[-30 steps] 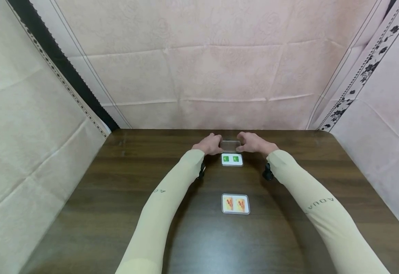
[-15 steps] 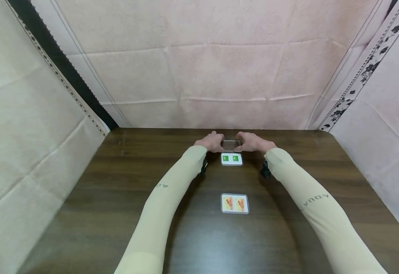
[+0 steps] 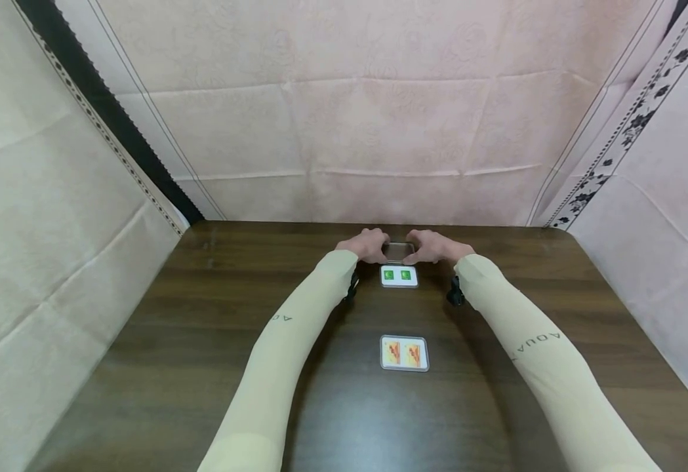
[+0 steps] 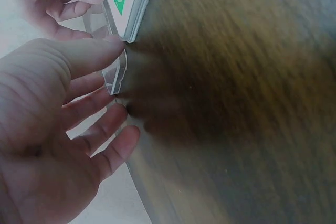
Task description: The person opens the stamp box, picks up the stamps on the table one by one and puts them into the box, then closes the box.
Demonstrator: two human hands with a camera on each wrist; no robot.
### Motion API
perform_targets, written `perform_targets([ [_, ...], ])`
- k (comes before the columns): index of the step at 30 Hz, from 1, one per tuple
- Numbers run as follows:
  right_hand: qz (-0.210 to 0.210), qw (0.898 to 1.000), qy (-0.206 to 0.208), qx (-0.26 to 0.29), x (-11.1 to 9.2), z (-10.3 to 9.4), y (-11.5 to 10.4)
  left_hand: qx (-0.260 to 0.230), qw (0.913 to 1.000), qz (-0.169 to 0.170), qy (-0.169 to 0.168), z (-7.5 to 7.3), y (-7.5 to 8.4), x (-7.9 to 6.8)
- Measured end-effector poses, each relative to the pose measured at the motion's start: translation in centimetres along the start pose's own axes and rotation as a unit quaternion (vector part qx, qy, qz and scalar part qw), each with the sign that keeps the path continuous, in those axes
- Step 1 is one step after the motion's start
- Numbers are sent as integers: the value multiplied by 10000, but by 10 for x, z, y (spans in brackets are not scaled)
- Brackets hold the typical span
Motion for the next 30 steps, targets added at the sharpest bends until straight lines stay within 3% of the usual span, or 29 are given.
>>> perform_targets([
  [19, 95, 9999, -36, 78, 1, 3, 0, -258, 9982, 529, 70, 5, -5, 9],
  [30, 53, 9998, -146, 87, -5, 2, -1, -485, 9973, 554, 2, 0, -1, 4],
])
Point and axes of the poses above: each hand's wrist, its own x-axis towards the middle knuckle, its own z-axis out of the palm, y = z × x, the point moved 6 cm from there along x, towards the middle knuckle, and after that the axes turned 3 degrees about -y, right-handed, at the moved point
